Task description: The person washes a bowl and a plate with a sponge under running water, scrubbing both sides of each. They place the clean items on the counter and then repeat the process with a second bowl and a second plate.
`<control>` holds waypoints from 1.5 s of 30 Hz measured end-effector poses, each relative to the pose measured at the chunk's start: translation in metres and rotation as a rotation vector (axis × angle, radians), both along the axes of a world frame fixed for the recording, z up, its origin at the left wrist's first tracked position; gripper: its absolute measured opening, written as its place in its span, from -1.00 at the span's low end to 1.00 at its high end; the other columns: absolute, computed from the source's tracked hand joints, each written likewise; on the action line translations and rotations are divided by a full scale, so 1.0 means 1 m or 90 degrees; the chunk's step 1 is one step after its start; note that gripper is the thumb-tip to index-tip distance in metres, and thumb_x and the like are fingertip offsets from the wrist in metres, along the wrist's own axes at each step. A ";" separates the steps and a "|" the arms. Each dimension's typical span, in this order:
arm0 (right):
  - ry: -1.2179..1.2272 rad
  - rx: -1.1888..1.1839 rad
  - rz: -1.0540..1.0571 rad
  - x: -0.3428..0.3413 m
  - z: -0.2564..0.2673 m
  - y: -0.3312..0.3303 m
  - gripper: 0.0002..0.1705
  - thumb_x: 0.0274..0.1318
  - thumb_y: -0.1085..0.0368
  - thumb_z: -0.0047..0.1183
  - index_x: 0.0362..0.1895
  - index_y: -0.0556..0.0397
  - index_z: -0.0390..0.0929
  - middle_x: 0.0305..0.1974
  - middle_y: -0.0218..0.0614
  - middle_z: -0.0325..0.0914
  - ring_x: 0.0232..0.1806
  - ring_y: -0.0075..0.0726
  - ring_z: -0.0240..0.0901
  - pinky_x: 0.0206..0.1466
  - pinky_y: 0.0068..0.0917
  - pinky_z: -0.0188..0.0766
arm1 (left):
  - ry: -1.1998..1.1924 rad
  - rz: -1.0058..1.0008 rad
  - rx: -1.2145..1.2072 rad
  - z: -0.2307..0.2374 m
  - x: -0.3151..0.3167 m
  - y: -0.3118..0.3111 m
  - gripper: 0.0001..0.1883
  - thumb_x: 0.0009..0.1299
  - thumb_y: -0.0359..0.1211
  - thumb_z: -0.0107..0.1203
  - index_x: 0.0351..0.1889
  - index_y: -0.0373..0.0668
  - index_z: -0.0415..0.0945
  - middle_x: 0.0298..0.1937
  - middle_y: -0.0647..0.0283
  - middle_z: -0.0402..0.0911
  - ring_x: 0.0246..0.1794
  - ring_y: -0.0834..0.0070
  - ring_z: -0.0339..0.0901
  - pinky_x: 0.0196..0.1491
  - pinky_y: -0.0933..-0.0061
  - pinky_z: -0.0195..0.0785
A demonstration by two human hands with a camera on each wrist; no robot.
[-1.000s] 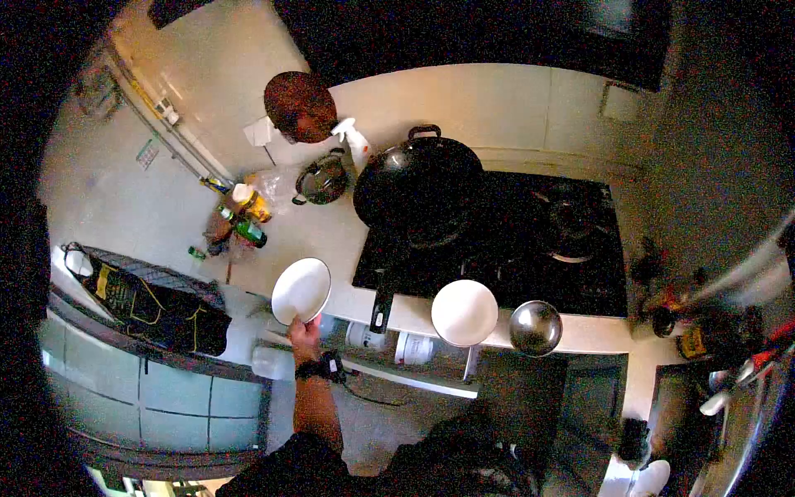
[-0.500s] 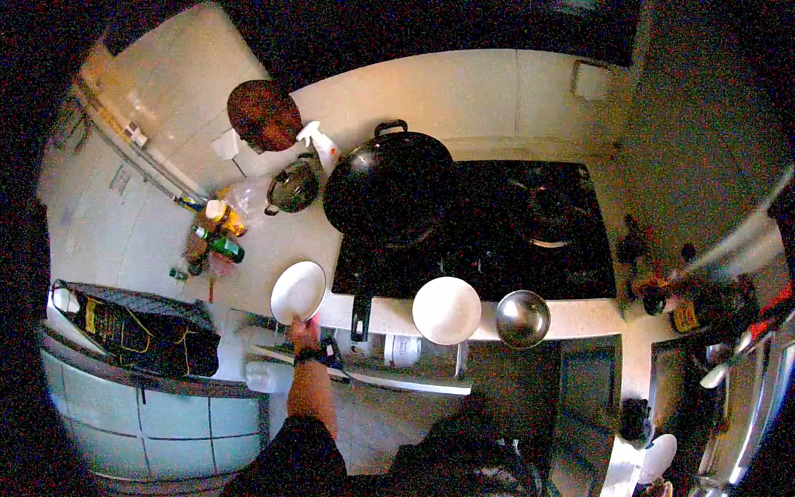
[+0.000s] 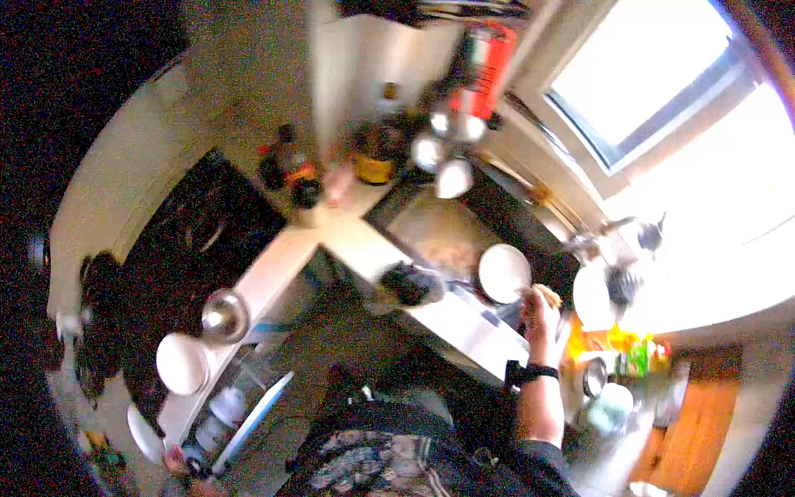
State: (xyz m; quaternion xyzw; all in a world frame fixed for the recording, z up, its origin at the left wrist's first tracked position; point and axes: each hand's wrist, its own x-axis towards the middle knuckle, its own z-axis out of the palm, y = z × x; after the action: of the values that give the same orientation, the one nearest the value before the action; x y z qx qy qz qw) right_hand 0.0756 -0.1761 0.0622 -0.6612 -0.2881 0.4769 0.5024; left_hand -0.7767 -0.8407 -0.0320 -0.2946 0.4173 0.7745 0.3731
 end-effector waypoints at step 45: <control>-0.040 -0.125 0.146 0.141 -0.354 0.056 -0.74 0.00 0.36 0.07 -0.16 0.12 0.55 -0.24 -0.25 0.59 -0.23 -0.33 0.50 -0.17 -0.40 0.45 | 0.765 -1.347 -0.257 -0.113 0.756 0.868 -0.50 0.17 -0.47 0.09 0.13 -0.28 0.33 -0.08 -0.07 0.58 -0.04 0.09 0.54 0.03 0.18 0.37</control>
State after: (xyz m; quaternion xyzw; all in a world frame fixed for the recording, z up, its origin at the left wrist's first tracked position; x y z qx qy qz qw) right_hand 0.2165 -0.1199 -0.2918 -0.6842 -0.3293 0.5363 0.3686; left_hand -0.0208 0.0273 -0.1452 0.5388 0.6678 0.0250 0.5130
